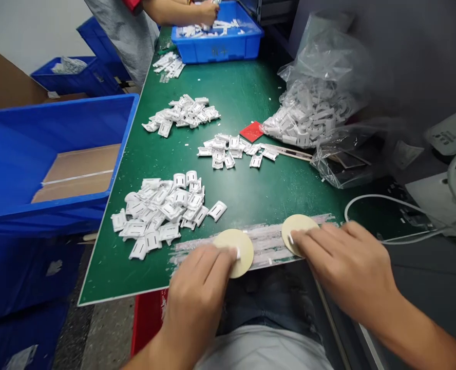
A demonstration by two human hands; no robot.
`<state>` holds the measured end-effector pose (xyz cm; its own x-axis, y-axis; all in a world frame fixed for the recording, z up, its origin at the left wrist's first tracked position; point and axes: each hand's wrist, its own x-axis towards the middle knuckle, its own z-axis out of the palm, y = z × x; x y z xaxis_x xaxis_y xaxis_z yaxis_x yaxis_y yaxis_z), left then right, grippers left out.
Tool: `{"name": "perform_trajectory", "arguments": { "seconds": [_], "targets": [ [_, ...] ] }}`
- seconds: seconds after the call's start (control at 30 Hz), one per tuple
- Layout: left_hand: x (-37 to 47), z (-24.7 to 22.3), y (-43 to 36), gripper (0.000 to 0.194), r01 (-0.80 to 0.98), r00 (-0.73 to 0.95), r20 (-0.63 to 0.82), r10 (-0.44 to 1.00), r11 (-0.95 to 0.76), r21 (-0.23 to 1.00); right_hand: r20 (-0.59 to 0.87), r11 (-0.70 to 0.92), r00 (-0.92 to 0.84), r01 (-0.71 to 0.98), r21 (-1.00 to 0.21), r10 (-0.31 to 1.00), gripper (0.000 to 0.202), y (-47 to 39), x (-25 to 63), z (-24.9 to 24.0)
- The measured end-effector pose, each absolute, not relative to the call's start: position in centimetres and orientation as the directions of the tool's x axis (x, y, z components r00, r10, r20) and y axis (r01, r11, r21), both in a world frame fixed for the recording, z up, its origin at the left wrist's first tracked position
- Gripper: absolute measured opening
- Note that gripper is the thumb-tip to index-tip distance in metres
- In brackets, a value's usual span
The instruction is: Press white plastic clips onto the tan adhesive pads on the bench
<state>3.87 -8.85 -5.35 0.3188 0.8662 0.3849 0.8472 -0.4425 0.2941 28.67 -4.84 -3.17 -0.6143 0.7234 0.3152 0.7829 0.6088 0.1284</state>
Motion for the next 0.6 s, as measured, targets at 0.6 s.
{"name": "perform_trajectory", "arguments": {
  "seconds": [0.6],
  "targets": [
    [3.94,-4.74,-8.48,0.016,0.879,0.294,0.355,0.888,-0.396,0.264,0.303,0.57,-0.592,0.804,0.167,0.747,0.025,-4.72,28.61,-3.22]
  ]
}}
